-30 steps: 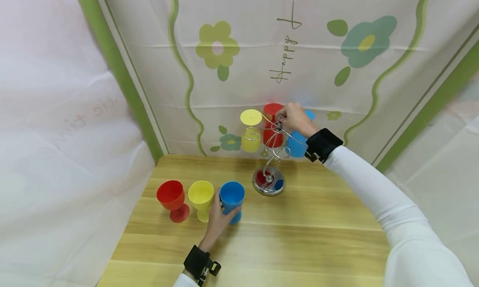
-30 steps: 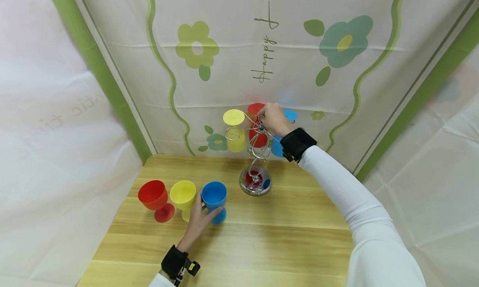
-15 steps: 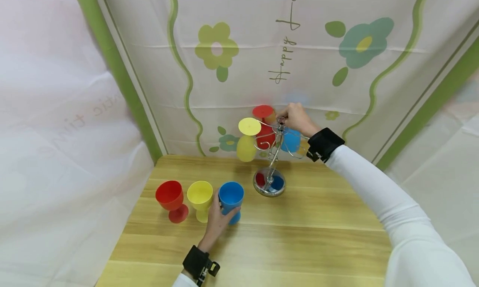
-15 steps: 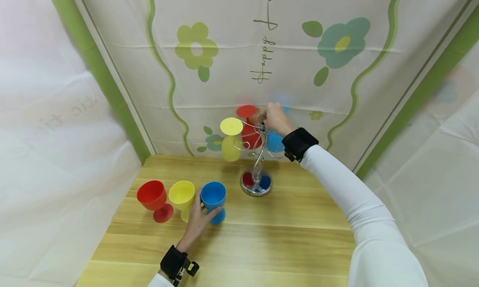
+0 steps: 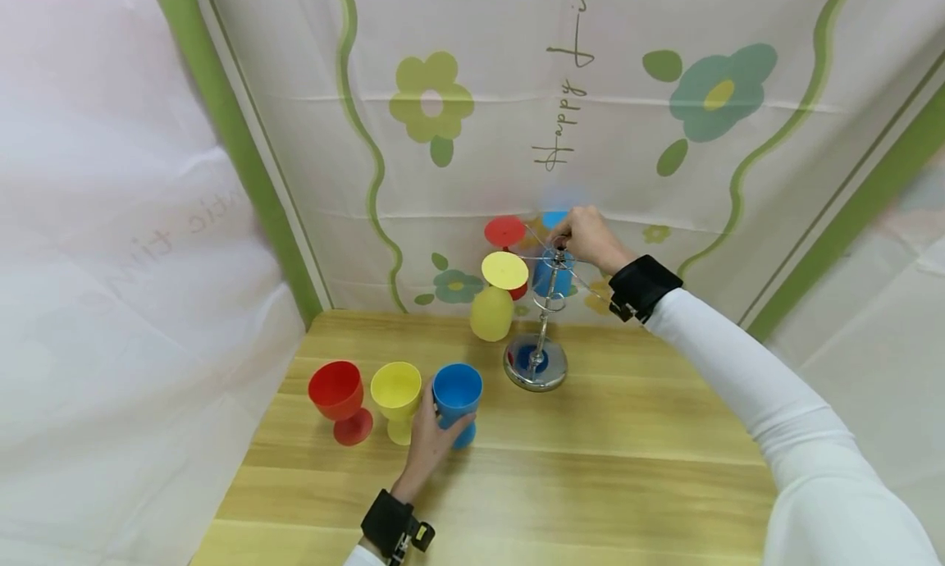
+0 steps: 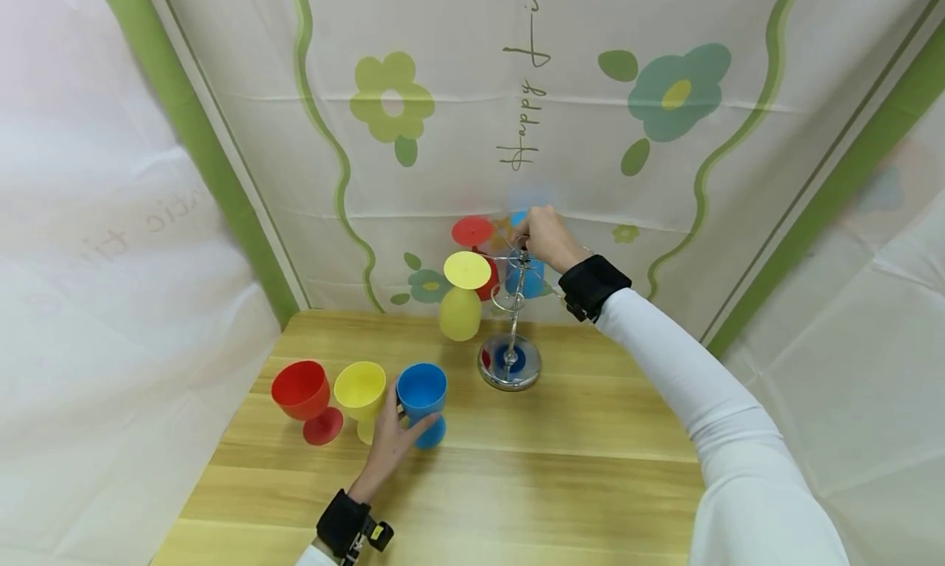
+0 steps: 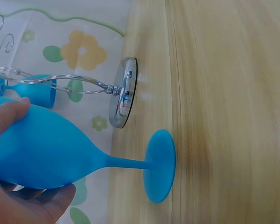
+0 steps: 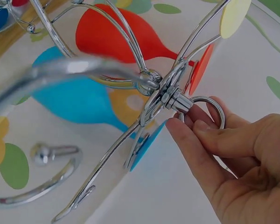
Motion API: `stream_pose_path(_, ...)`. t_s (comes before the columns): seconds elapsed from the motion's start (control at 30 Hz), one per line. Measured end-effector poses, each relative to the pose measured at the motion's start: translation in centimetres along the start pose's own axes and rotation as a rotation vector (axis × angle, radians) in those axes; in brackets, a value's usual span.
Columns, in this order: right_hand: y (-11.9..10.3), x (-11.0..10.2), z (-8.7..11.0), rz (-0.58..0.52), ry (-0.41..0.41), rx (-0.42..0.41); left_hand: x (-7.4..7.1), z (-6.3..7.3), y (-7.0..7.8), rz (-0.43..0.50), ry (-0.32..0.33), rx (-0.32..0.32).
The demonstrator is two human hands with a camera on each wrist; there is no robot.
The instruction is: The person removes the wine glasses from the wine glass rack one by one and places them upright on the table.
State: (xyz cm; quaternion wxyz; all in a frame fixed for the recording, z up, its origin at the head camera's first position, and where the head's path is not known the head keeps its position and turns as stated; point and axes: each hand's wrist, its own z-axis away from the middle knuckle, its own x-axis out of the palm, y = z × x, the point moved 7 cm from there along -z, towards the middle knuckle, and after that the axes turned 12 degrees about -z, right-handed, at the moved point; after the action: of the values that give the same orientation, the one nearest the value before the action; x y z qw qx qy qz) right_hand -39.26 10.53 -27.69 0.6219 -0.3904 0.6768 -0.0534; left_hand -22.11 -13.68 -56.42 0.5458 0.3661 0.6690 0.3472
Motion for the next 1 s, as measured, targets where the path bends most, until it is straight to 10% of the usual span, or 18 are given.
stream_pose_path(1.0, 0.73, -0.15, -0.14, 0.057, -0.01, -0.104, 0.21, -0.19, 0.26, -0.076, 0.031, -0.006)
